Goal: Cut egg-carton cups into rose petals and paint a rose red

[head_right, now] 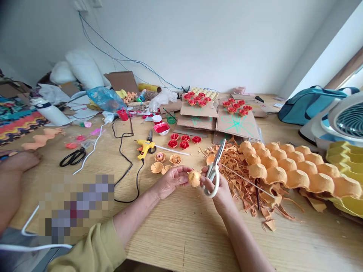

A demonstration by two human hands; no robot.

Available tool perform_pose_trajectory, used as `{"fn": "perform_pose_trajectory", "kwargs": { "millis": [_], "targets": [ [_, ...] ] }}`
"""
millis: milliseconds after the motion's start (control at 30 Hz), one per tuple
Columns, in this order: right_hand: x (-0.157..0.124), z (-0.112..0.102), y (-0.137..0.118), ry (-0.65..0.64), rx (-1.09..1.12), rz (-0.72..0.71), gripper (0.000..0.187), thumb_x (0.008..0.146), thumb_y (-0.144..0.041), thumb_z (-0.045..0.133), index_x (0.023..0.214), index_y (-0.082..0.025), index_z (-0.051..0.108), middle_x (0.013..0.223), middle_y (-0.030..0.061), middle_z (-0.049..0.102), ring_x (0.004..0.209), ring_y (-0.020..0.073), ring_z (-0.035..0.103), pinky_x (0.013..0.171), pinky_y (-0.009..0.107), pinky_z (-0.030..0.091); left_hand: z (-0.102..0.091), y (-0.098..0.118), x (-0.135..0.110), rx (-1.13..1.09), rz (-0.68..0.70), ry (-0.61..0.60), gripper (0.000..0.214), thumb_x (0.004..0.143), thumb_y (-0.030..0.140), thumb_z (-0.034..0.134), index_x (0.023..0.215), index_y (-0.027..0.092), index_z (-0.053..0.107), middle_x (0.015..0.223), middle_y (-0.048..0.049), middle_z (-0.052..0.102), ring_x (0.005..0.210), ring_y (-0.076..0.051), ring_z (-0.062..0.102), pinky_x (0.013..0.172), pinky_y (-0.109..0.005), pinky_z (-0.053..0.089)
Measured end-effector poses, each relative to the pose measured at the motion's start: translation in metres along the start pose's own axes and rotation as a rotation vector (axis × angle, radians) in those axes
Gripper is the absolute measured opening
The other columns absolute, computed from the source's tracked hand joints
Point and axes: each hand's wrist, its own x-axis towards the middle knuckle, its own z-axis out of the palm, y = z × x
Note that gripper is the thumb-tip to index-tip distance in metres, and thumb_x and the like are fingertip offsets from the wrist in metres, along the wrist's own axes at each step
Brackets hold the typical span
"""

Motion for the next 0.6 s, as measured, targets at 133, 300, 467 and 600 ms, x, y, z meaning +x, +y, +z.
{"fn": "perform_pose_trajectory", "kwargs": {
  "millis": [133,300,467,600],
  "targets": [
    [-0.001,-0.001,0.000,-0.001,-0.048,-0.018,0.039,0.075,-0.042,0.078,0.103,-0.023,0.059,0.076,0.0000,0.061,0.065,0.0161,0.055,0.059,0.029,0.045,0.000,-0.002,-0.001,-0.097,-0.070,-0.025,0.035,0.060,0.030,0.090,0.083,0.015,0.070,0.082,-0.0022,0.070,0.072,-0.010,0.060,0.071,-0.023,0.043],
    [-0.001,0.000,-0.005,0.102,-0.135,-0.124,0.035,0.078,-0.044,0.076,0.102,-0.024,0.060,0.080,0.0002,0.062,0.069,0.0157,0.055,0.062,0.028,0.046,0.003,-0.002,-0.001,0.073,0.092,-0.013,0.030,0.068,0.036,0.085,0.084,0.016,0.070,0.080,-0.0021,0.069,0.070,-0.011,0.057,0.070,-0.025,0.043],
    [0.001,-0.002,-0.007,0.205,-0.212,-0.163,0.036,0.080,-0.049,0.073,0.101,-0.024,0.059,0.076,-0.0005,0.059,0.067,0.0164,0.054,0.061,0.028,0.046,0.000,0.005,0.001,0.589,0.427,0.101,0.017,0.081,0.034,0.072,0.085,0.018,0.073,0.084,-0.0048,0.068,0.080,-0.018,0.060,0.076,-0.029,0.046],
    [0.001,-0.001,-0.004,0.156,-0.296,-0.189,0.034,0.083,-0.049,0.070,0.101,-0.023,0.057,0.078,-0.0002,0.057,0.066,0.0161,0.052,0.059,0.028,0.044,-0.008,0.014,0.008,0.981,0.625,0.183,0.012,0.086,0.025,0.063,0.091,0.023,0.074,0.085,-0.0053,0.068,0.074,-0.018,0.058,0.072,-0.031,0.044]
  ]
}}
